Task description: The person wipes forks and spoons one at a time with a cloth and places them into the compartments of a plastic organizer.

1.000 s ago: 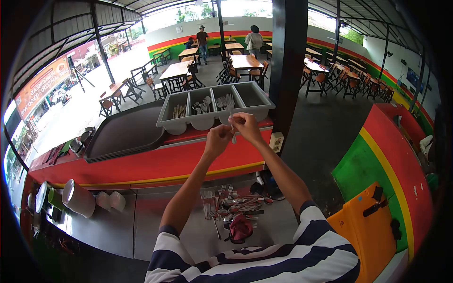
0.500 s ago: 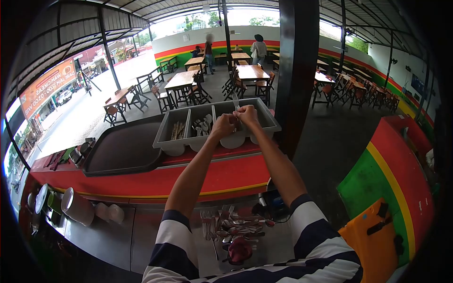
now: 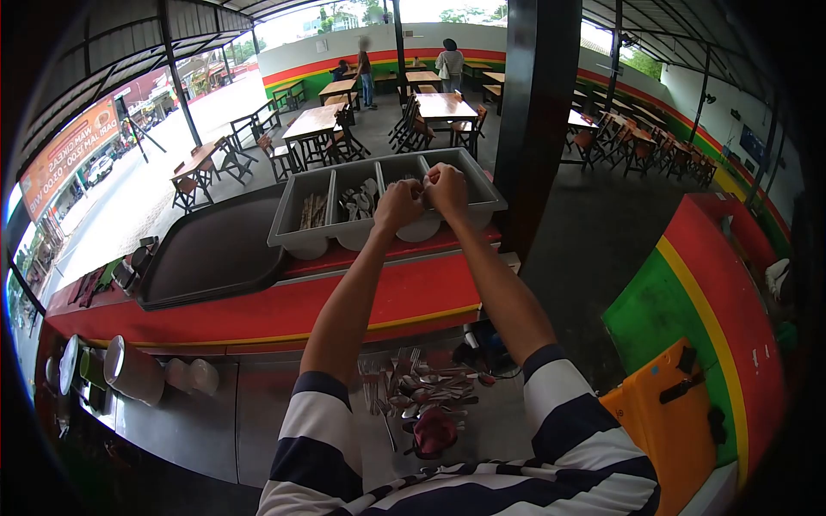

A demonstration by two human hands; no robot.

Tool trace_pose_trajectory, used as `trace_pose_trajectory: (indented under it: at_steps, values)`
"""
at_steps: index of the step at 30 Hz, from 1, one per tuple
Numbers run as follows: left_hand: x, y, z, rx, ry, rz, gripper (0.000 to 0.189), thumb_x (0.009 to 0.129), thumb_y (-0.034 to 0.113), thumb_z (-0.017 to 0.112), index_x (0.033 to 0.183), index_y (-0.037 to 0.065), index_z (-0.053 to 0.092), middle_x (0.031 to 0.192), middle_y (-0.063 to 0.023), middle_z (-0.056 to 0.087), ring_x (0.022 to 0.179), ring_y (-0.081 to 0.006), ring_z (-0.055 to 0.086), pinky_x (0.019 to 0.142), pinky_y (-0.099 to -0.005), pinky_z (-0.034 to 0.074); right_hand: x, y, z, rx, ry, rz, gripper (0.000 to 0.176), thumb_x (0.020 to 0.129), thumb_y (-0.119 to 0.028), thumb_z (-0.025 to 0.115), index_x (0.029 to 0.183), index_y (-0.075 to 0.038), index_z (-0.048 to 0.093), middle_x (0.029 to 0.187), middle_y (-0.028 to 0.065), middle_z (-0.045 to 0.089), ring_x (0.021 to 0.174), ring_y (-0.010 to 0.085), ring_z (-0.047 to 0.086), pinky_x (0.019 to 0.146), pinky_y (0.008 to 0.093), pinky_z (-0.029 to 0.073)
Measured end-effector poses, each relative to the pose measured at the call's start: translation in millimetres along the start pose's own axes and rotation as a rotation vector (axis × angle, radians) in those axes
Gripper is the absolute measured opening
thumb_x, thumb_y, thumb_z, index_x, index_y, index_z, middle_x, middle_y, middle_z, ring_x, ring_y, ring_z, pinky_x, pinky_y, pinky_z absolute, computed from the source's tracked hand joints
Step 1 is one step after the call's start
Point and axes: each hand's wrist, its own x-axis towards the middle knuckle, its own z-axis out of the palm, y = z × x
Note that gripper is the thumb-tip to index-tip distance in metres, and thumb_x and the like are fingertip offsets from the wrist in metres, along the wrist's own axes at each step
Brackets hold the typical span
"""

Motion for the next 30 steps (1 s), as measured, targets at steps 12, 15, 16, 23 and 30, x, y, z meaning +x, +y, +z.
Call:
trace_pose_trajectory:
  at_steps: [12,15,16,23,30]
  values:
    - [-213.9,13.8,14.4,-0.519,0.309,-0.004,0.013,0.090,0.013,0.065,0.097,0.003,0.065,0.077,-0.0068,0.068,0.071,-0.0110,0.063,0.063,-0.0281,0.048,-234.1,-16.1,-58.5,0.571,-0.116,0.071,0.019,0.095,-0.020,0.063,0.092,-0.003,0.068,0.076,0.0021,0.063,0.062,0.0049,0.051,0.055,0.0244,0.038]
    - [-364.3,-40.4,87.1,-0.637,0.181,-0.280,0.013,0.088,0.014,0.067,0.093,0.002,0.065,0.080,-0.0096,0.068,0.074,-0.0148,0.066,0.063,-0.0283,0.049,-402.3,8.2,-78.9,0.494,-0.499,0.310,0.020,0.087,-0.016,0.067,0.104,-0.005,0.068,0.089,0.0053,0.066,0.074,0.0111,0.058,0.066,0.0274,0.045]
    - [-454.2,-54.2,121.6,-0.573,0.180,-0.443,0.015,0.087,0.014,0.068,0.096,0.003,0.064,0.085,-0.0110,0.068,0.076,-0.0181,0.066,0.065,-0.0314,0.050,-484.5,12.0,-101.8,0.407,-0.647,0.222,0.030,0.084,-0.018,0.070,0.111,-0.006,0.066,0.096,0.0079,0.066,0.079,0.0166,0.060,0.071,0.0301,0.047]
    - [-613.8,-50.4,158.2,-0.072,0.088,-0.713,0.040,0.081,0.013,0.070,0.116,0.006,0.053,0.103,-0.0132,0.059,0.089,-0.0338,0.061,0.074,-0.0452,0.049,-596.1,21.2,-159.2,0.141,-1.033,0.254,0.078,0.074,-0.028,0.079,0.141,-0.010,0.043,0.125,0.0187,0.055,0.118,0.0360,0.054,0.102,0.0417,0.043]
    - [-603.1,-66.5,155.9,0.082,0.154,-0.814,0.035,0.084,0.016,0.069,0.113,0.008,0.051,0.102,-0.0149,0.059,0.087,-0.0366,0.063,0.071,-0.0459,0.050,-602.9,-9.5,-140.6,-0.116,-0.964,0.286,0.077,0.070,-0.031,0.081,0.134,-0.006,0.045,0.127,0.0225,0.051,0.117,0.0417,0.051,0.097,0.0457,0.045]
